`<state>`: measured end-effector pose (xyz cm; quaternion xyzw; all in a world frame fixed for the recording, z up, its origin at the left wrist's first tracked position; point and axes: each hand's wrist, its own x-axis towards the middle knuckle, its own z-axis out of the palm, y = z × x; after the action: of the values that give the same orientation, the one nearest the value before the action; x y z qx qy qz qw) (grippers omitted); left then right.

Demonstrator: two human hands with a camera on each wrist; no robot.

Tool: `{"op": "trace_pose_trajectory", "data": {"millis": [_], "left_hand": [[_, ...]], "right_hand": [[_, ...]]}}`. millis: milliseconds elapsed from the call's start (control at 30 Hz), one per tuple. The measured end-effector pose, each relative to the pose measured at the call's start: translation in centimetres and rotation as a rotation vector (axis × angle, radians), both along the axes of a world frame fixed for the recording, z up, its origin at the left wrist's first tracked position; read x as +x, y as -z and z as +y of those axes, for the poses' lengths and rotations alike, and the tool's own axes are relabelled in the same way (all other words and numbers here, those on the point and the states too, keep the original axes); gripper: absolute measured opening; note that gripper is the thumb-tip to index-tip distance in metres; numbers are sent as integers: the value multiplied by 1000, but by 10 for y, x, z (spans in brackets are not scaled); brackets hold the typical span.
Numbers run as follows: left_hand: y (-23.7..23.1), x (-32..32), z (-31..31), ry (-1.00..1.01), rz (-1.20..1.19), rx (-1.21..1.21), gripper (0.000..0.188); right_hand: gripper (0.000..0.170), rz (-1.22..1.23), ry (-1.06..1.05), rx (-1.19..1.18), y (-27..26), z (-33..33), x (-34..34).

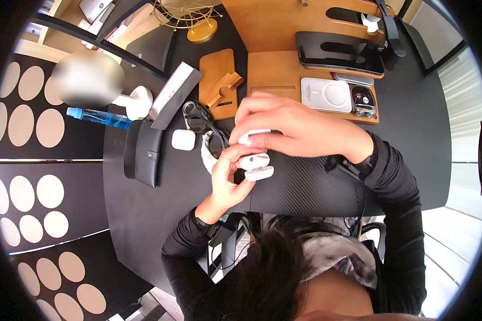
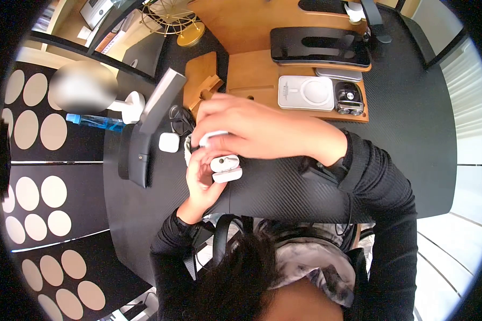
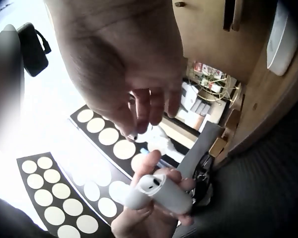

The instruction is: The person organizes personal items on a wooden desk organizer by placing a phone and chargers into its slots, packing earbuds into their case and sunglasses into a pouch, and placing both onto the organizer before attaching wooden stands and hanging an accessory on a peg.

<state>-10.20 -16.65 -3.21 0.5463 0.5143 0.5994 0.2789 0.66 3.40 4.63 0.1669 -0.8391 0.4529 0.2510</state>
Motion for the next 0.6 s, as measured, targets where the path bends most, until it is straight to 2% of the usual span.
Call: {"op": "trace_pose_trajectory", "data": {"millis": [100, 200, 333, 600], "left_hand": [[0, 2, -4, -47, -29, -49, 63], [0, 2, -2, -15, 4, -6, 63], [0, 2, -3, -10, -28, -6, 62], [-5, 1, -1, 11, -10, -21, 62]], "right_hand": [[19, -62, -155, -102, 1, -9, 4], [18, -65, -179, -22, 1, -11, 6], [17, -65, -120, -91, 0, -13, 9], [17, -109, -176, -150, -3, -10, 13]]}}
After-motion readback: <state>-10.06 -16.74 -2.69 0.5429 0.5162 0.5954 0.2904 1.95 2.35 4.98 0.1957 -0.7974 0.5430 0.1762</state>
